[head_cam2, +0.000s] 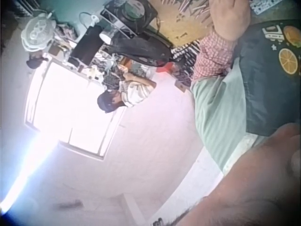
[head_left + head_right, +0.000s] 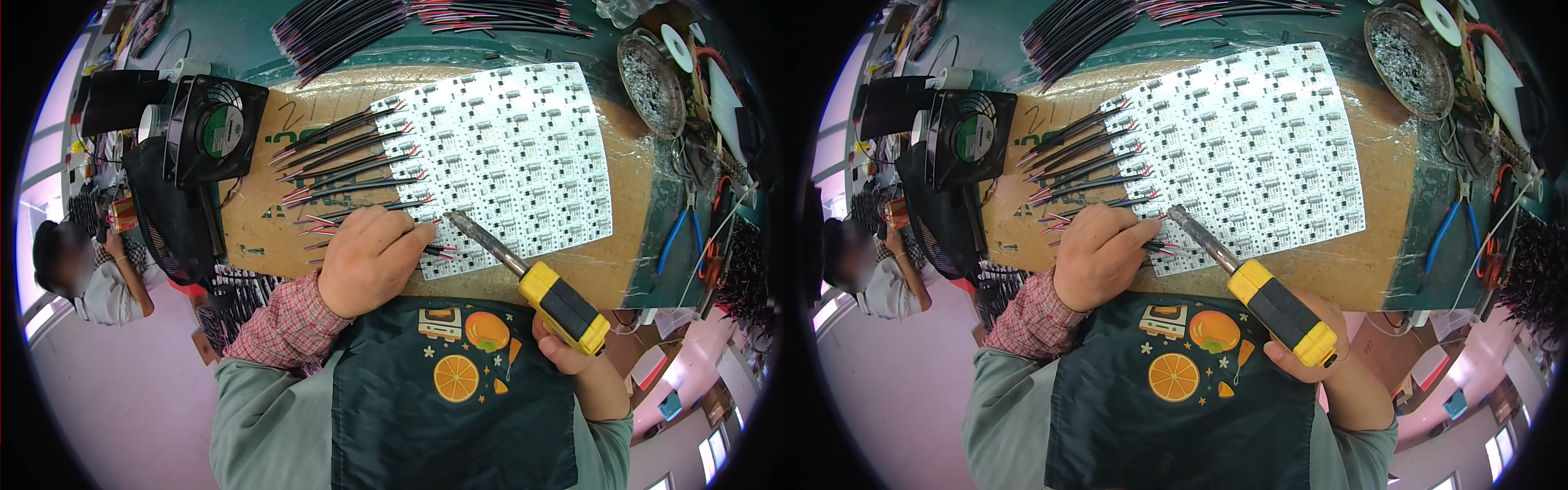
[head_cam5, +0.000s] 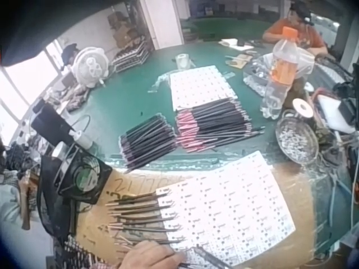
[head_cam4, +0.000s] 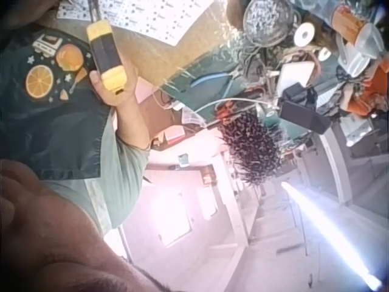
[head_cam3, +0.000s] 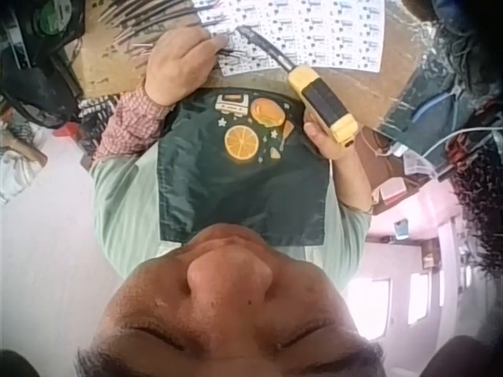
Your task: The person solders thin wires onto metal contacts on a sheet of circuit boards using a soldering gun.
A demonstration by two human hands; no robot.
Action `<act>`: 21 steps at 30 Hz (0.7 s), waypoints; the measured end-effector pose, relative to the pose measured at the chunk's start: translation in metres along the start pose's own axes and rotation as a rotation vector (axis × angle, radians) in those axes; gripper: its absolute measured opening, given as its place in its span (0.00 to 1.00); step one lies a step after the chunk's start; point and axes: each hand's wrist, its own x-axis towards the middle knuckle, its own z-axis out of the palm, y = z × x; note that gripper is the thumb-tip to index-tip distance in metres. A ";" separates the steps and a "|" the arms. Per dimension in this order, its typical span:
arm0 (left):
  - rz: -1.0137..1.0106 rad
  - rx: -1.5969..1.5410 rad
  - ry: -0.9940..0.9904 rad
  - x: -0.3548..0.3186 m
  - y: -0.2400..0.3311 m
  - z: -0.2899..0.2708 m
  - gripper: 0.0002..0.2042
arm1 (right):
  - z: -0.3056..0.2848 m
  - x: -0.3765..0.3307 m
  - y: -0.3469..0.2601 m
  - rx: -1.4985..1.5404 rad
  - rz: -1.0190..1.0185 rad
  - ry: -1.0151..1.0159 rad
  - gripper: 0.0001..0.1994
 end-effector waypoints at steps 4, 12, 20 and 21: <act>-0.002 -0.007 0.012 0.000 0.000 0.001 0.15 | -0.001 -0.001 0.003 -0.033 -0.001 -0.005 0.24; -0.009 -0.017 0.012 -0.001 0.000 0.001 0.15 | -0.001 -0.002 0.005 -0.034 -0.009 -0.001 0.21; -0.028 -0.016 -0.003 0.000 0.000 0.000 0.15 | -0.002 -0.001 -0.004 -0.040 0.017 -0.042 0.13; -0.041 -0.028 -0.010 -0.001 0.000 0.000 0.15 | -0.003 -0.001 -0.005 -0.039 0.017 -0.042 0.13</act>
